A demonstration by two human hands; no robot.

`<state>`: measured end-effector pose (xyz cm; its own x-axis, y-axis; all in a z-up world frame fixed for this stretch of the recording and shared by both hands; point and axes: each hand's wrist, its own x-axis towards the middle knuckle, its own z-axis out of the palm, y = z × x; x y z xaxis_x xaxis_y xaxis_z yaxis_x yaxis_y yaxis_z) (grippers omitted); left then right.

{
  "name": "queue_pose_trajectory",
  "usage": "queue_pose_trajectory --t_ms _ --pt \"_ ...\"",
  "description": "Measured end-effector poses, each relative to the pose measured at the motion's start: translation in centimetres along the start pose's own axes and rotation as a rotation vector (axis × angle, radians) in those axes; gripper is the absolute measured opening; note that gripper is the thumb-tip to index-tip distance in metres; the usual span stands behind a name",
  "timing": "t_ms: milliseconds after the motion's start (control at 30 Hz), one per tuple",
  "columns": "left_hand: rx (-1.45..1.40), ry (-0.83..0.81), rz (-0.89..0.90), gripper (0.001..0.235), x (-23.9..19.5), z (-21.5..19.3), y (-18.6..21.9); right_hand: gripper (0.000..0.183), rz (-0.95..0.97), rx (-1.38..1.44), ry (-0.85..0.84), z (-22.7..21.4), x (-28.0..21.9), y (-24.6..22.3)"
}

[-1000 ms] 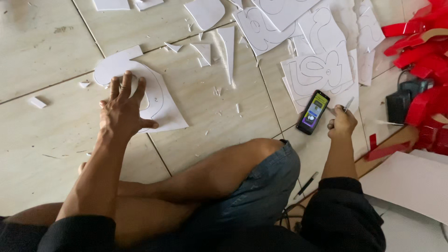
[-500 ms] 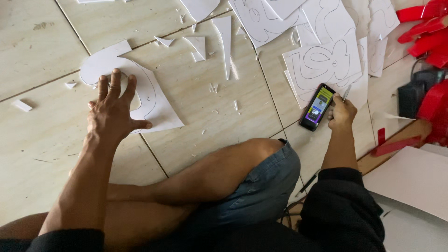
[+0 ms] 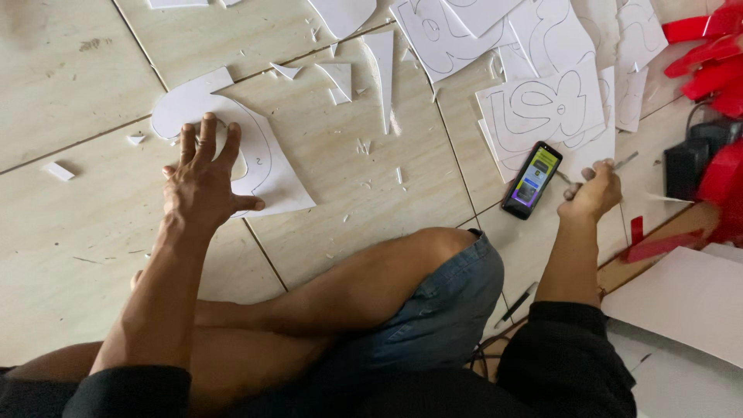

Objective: The person sits on the floor and uses a craft knife to cut a pre-drawn shape out of a white sheet. They carefully follow the outline, rotate the sheet as needed, and remove the cut-out piece.

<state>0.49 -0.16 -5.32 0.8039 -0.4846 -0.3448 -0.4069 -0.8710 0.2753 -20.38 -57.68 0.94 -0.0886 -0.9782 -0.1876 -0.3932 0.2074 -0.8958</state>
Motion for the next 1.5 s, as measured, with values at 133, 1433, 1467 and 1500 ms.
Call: queue_pose_trajectory --t_ms 133,1433,1467,1500 --pt "-0.054 -0.039 -0.012 0.135 0.0 -0.7 0.4 0.014 -0.195 -0.044 -0.237 3.1 -10.4 -5.5" --pt "-0.007 -0.148 -0.149 0.133 0.2 -1.6 1.4 0.038 -1.194 -0.932 -1.191 22.1 -38.0 8.0" --pt "-0.007 -0.15 -0.149 0.132 0.0 -2.0 1.5 0.038 -1.204 -0.95 -1.203 21.8 -38.3 7.5" --pt "-0.006 -0.152 -0.148 0.131 -0.3 -2.4 1.6 0.038 -1.213 -0.968 -1.215 21.6 -38.6 7.0"
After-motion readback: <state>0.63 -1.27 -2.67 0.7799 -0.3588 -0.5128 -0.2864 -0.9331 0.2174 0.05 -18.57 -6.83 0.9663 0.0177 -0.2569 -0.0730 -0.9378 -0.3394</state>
